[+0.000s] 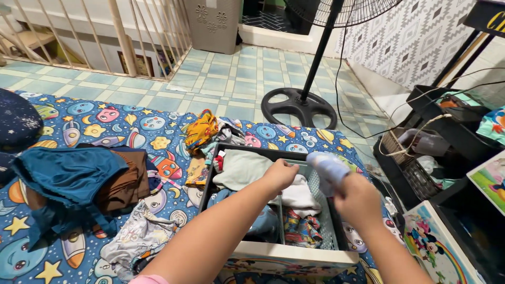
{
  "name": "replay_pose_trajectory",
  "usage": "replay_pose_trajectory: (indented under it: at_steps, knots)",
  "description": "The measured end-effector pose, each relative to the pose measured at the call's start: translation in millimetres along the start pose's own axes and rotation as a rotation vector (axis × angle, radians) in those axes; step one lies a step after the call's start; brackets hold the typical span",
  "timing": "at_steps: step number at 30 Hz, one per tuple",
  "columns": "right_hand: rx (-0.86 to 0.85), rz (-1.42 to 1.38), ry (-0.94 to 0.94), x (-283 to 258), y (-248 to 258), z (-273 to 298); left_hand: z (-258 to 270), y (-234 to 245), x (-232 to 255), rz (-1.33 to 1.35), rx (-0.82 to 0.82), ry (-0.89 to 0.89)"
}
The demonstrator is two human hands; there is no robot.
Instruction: The person folds various children's garments, including shirts, pants, and underwear, and places them into a drawer organizer. The person handles each item one at a time, folding and stacking them neatly.
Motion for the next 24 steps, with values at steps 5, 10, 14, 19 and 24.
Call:
replay_pose_trajectory:
  at_steps: [5, 10, 14, 19, 24]
  knots:
    - [-0.389, 0.223, 0.579, -30.5, -74.1, 55.9, -2.1, -4.1, -19.5, -0.178, -0.030, -0.126]
    - [-1.130, -0.152, 0.164, -8.2, -119.4, 75.4, 45.9, 5.8, -31.2, -0.472, -0.179, -0.287]
    - [-1.323, 0.001, 0.068, -8.1, -126.6, 85.6, 74.2, 24.0, -34.8, -0.580, -0.203, -0.234]
    - [-1.169, -0.038, 0.016, -11.3, -118.8, 80.9, 98.0, 23.8, -34.8, -0.675, -0.237, -0.302]
    - [-0.840, -0.265, -0.008, -4.3, -113.4, 51.2, 113.0, 18.3, -24.9, -0.677, -0.306, -0.292]
Point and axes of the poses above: each hand's wrist, its own z-axis away from the middle knuckle, its own y-axis out of the back of the hand, x = y × z, the point moved 7 cm from there along -z, towards the middle knuckle, and after that the axes turned 8 degrees about -y, right-handed, at the moved point
